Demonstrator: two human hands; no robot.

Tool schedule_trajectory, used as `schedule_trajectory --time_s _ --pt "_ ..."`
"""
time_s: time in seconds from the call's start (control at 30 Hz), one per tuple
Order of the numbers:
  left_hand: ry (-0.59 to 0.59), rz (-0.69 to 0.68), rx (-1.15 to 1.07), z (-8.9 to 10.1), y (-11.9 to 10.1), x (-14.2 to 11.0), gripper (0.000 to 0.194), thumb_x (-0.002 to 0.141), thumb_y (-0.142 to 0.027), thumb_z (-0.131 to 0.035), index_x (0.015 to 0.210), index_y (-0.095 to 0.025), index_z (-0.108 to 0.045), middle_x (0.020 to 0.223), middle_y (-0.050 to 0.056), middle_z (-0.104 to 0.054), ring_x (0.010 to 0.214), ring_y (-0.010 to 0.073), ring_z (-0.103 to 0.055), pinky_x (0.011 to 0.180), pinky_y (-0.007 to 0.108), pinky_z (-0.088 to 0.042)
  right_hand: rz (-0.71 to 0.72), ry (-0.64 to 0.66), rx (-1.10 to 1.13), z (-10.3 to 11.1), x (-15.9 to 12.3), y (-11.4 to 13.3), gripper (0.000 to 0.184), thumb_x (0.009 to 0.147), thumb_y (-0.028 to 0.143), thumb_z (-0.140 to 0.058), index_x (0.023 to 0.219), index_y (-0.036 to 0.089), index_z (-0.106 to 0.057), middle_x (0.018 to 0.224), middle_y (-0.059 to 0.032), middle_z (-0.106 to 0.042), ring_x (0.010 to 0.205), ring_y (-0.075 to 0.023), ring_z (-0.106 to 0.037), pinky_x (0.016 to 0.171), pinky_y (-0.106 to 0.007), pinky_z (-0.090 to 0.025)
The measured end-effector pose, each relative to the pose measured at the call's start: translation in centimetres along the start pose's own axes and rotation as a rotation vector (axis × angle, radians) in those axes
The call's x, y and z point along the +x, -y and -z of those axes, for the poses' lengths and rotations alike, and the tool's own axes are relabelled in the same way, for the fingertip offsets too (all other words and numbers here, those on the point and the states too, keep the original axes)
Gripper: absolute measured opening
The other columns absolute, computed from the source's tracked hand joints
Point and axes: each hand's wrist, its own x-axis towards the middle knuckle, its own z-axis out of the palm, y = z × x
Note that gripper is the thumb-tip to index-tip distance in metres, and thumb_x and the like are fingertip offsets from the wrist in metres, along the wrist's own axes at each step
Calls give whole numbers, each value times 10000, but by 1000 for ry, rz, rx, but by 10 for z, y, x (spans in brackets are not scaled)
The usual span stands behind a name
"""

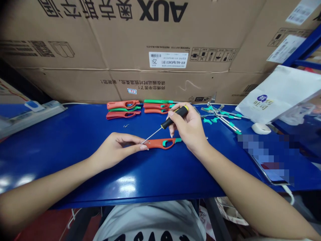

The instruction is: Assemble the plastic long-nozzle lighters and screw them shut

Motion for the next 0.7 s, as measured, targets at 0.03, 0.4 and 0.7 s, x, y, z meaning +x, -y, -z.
schedule_trajectory --time_s 0.03,0.4,0.7 --pt "9 -9 0 -1 0 -1 185 816 -338 -791 954 -222 -828 959 27 -816 881 221 -765 836 302 -611 15 0 -3 0 -1 2 285 780 354 -782 891 246 -543 717 51 -614 422 -90 -532 404 -255 -428" --pt "76 -45 -44 -5 -1 -6 325 840 -289 -788 1148 -192 -756 914 19 -817 887 202 -776 870 274 -608 26 34 -52 1 -6 5 293 779 379 -770 879 260 -522 736 37 -632 416 -86 -514 384 -252 -409" --pt "78 -74 44 -5 -2 -6 325 849 -293 -773 1160 -200 -760 935 21 -816 923 217 -769 906 302 -598 45 29 -86 0 -7 5 306 770 402 -780 865 260 -526 742 31 -633 424 -87 -520 405 -254 -425"
